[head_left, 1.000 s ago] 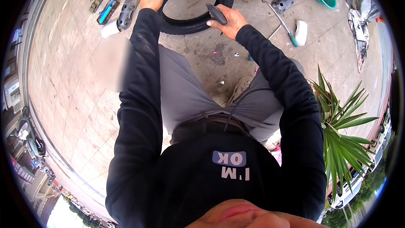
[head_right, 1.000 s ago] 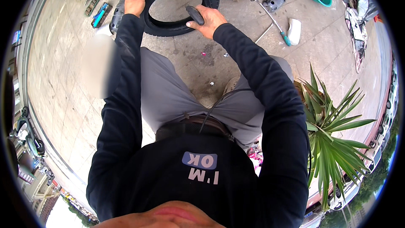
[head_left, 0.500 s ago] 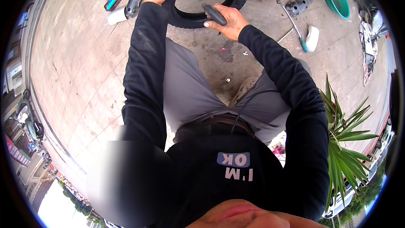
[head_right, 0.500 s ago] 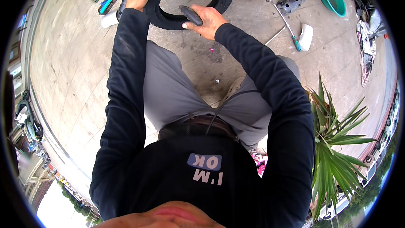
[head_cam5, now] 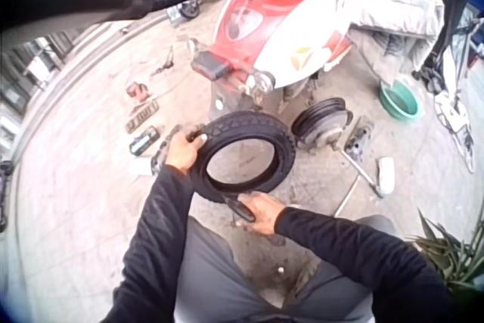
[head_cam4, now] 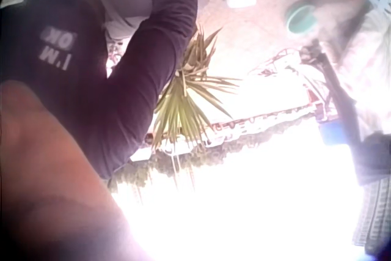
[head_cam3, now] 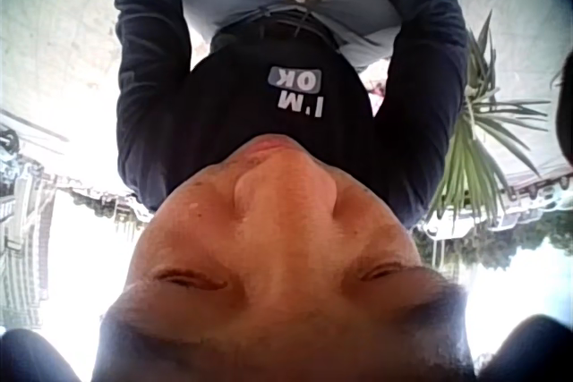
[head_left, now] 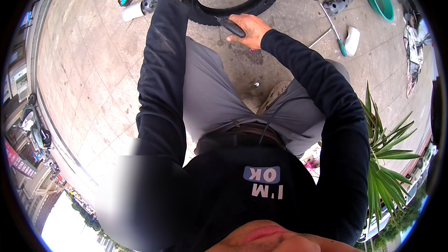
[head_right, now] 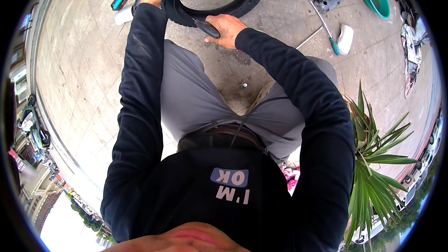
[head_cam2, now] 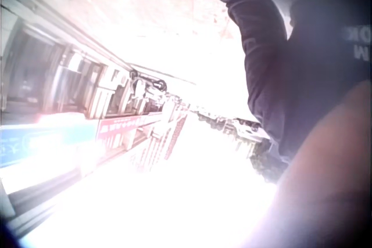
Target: The person unwraps a new tire from pink packaging and removes the old tire from a scooter wheel. They then use a tire lever to pry the new tire onto the rim, working around the circumference to seat it. Finally, they retrieve a wrench and an air pressure gauge from a toolbox.
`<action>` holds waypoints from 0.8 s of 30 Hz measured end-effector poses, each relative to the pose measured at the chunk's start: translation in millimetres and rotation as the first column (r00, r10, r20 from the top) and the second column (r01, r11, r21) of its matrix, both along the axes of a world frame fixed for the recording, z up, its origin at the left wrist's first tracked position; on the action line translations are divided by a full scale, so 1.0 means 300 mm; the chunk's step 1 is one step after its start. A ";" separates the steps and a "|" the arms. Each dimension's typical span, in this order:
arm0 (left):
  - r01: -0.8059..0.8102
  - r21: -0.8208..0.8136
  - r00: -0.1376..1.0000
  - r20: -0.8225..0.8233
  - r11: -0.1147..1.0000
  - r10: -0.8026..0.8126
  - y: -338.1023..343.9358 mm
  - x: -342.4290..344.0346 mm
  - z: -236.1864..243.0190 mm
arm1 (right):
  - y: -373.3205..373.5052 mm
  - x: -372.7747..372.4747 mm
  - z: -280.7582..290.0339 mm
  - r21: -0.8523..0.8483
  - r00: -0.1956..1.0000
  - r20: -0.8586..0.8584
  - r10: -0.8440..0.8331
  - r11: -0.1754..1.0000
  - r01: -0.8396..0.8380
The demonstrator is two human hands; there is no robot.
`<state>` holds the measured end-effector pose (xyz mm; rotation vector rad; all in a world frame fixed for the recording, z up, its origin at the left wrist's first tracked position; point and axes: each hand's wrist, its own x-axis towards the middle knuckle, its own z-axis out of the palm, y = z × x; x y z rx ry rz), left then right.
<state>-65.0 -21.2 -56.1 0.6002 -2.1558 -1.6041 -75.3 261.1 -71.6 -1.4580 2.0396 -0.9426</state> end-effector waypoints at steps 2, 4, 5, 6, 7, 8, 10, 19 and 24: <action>-0.009 -0.006 1.000 0.003 1.000 0.009 -0.009 -0.002 -0.011 | 0.000 -0.002 0.016 0.122 0.999 0.033 0.032 0.992 -0.036; -0.007 0.008 1.000 -0.007 1.000 0.007 -0.023 -0.007 -0.022 | 0.006 0.001 0.013 0.236 0.998 0.028 0.059 0.970 -0.064; -0.004 0.026 1.000 -0.015 1.000 0.004 -0.032 -0.004 -0.030 | 0.009 0.004 0.010 0.292 0.997 0.027 0.072 0.953 -0.077; 0.004 0.045 1.000 -0.027 0.999 -0.003 -0.028 -0.007 -0.025 | 0.015 -0.002 -0.008 0.332 0.996 -0.008 0.093 0.939 -0.085; 0.008 0.014 1.000 -0.011 1.000 -0.008 -0.025 -0.007 -0.020 | 0.023 -0.009 -0.024 0.364 0.996 -0.022 0.087 0.929 -0.074; 0.012 -0.018 1.000 0.005 1.000 -0.012 -0.024 -0.004 -0.013 | 0.033 -0.017 -0.039 0.395 0.996 -0.035 0.083 0.916 -0.062; 0.012 -0.090 1.000 0.016 0.996 -0.010 -0.021 -0.001 -0.007 | 0.047 -0.021 -0.056 0.417 0.996 -0.041 0.074 0.907 -0.050; 0.043 -0.030 0.999 0.012 0.999 -0.043 -0.031 -0.002 -0.012 | 0.118 -0.106 -0.137 0.629 0.989 -0.135 -0.065 0.765 0.136; 0.026 -0.066 0.999 0.021 0.997 -0.025 -0.040 -0.006 -0.024 | 0.176 -0.162 -0.114 0.467 0.872 -0.348 -0.345 0.743 0.480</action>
